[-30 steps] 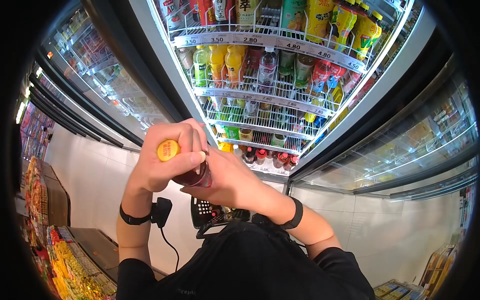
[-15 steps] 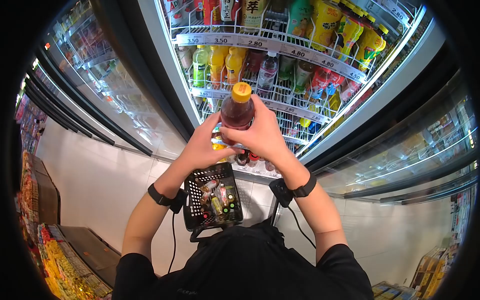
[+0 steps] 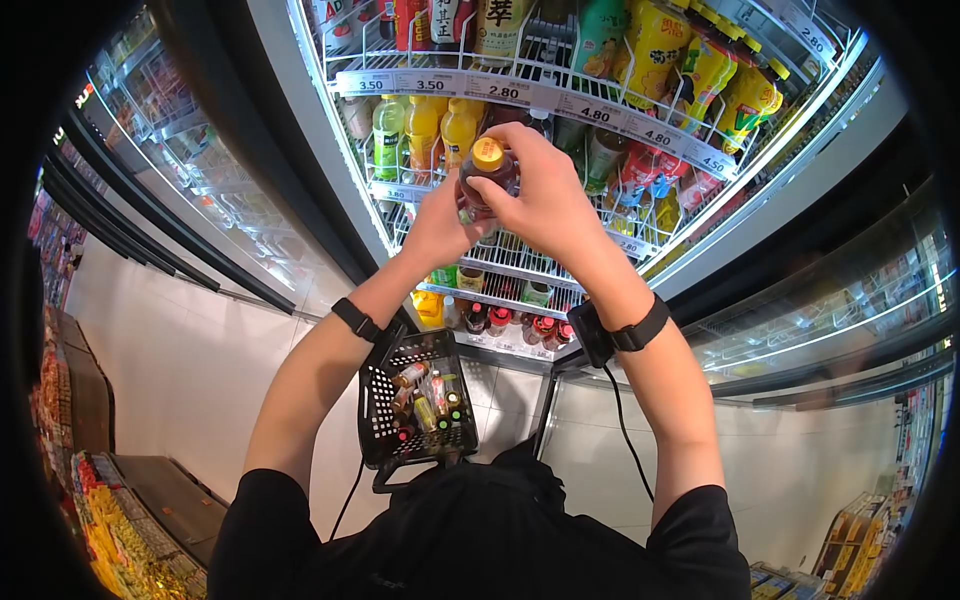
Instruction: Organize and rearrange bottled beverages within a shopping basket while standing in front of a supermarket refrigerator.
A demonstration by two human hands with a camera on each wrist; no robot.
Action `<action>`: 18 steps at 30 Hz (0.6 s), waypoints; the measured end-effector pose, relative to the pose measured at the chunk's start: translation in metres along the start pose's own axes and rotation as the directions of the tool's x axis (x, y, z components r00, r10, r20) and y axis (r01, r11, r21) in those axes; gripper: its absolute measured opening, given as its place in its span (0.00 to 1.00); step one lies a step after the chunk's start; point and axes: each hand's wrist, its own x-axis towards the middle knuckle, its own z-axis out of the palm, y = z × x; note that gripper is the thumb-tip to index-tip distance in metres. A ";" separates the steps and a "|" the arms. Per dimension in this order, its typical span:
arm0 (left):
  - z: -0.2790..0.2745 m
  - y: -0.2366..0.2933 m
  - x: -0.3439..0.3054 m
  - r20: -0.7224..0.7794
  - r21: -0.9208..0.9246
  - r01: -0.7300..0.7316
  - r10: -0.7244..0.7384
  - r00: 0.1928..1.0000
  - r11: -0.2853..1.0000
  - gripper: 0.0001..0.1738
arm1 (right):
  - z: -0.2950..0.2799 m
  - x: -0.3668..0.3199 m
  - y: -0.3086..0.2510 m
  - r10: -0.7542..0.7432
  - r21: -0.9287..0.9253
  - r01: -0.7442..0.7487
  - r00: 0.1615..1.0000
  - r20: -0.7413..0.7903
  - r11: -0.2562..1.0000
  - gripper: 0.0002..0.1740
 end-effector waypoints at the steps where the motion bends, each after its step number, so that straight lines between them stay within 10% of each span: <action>1: 0.002 -0.004 0.009 -0.030 0.025 -0.026 0.027 0.999 0.999 0.34 | 0.004 0.003 0.009 -0.074 -0.024 0.074 0.997 -0.018 0.997 0.23; 10: 0.013 -0.054 0.069 -0.096 0.149 -0.141 0.156 0.983 0.979 0.35 | 0.028 0.029 0.068 -0.238 -0.084 0.228 0.962 -0.133 0.970 0.19; 12: 0.016 -0.062 0.075 -0.155 0.419 -0.238 0.327 0.932 0.876 0.40 | 0.029 0.032 0.080 -0.162 -0.052 0.157 0.980 -0.115 0.986 0.19; 18: 0.020 -0.066 0.079 -0.131 0.289 -0.043 0.084 0.988 0.956 0.44 | 0.047 0.046 0.118 -0.065 -0.028 0.063 0.995 -0.076 0.998 0.21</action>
